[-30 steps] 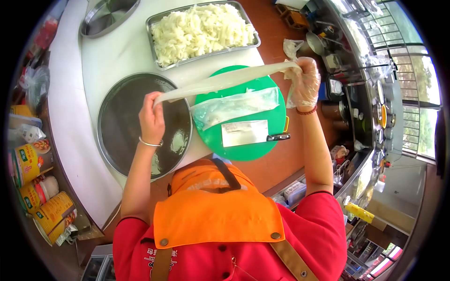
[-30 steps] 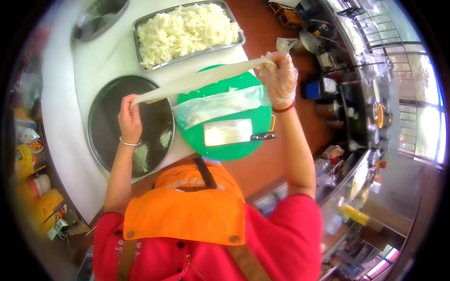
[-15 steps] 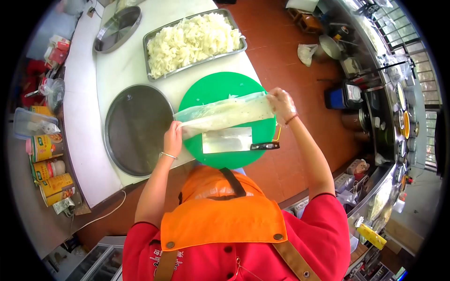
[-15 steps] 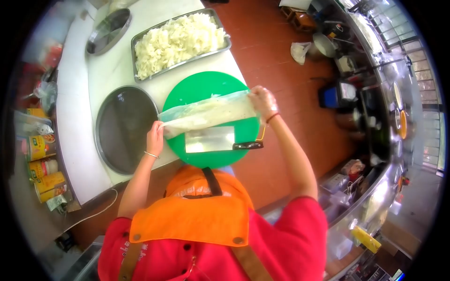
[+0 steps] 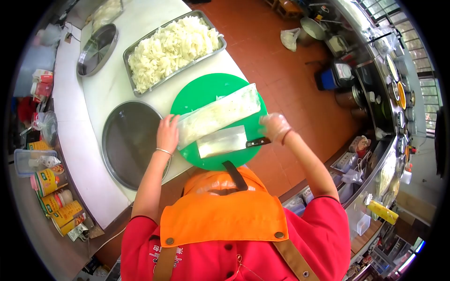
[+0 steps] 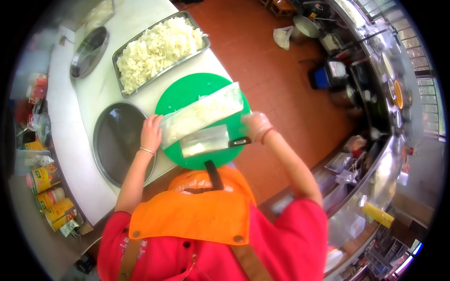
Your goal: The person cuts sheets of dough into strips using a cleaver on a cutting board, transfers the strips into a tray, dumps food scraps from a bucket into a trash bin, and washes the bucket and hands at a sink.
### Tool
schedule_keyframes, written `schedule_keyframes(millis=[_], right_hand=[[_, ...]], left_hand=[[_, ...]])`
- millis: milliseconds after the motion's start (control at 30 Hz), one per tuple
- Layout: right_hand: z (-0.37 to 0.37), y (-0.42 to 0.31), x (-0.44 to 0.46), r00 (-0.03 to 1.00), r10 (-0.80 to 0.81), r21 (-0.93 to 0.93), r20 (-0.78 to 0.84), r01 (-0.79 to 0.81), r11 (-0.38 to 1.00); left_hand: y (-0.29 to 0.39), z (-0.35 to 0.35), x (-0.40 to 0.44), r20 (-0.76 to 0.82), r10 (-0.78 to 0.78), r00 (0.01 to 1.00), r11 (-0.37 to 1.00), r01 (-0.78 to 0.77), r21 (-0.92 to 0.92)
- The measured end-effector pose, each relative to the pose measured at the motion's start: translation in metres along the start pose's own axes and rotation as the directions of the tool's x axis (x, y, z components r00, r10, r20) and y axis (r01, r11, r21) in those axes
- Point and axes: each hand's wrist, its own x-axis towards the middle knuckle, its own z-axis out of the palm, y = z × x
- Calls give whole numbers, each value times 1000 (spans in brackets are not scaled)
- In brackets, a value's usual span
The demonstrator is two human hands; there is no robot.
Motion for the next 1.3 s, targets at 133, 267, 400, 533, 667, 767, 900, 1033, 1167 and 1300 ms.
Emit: schedule_keyframes(millis=[133, 267, 400, 533, 667, 767, 900, 1033, 1167, 1300], right_hand=[[34, -51, -15, 994, -27, -135, 105, 41, 990], [45, -69, -26, 997, -39, -174, 67, 50, 984], [32, -74, -43, 993, -77, -166, 90, 91, 982], [48, -69, -59, 995, -28, -9, 93, 29, 1000], [58, -66, -93, 985, 158, 353, 67, -171, 920], [16, -78, -121, 960, 279, 352, 24, -269, 896], [25, -73, -96, 817, 551, 536, -168, -394, 747], [1, -56, -52, 740, 647, 544, -184, -471, 694], [-9, -43, -32, 752, 643, 510, -147, -499, 701], [15, -29, -26, 783, 603, 509, -154, -460, 727]], left_hand=[[17, 21, 14, 82, 380, 921, 922, -369, -117], [15, 23, 23, 79, 403, 912, 911, -391, -130], [10, 16, 22, 82, 399, 913, 909, -382, -165], [8, 18, 41, 63, 379, 923, 895, -348, -280], [35, -21, 90, -153, 280, 948, 821, -319, -473], [65, -57, 140, -281, 358, 890, 754, -453, -476], [130, -80, 201, -289, 625, 725, 623, -686, -375], [173, -47, 250, -9, 903, 429, 422, -891, -167], [186, -8, 284, 323, 878, 354, 379, -925, -14], [179, 40, 305, 426, 831, 358, 411, -911, -36]])
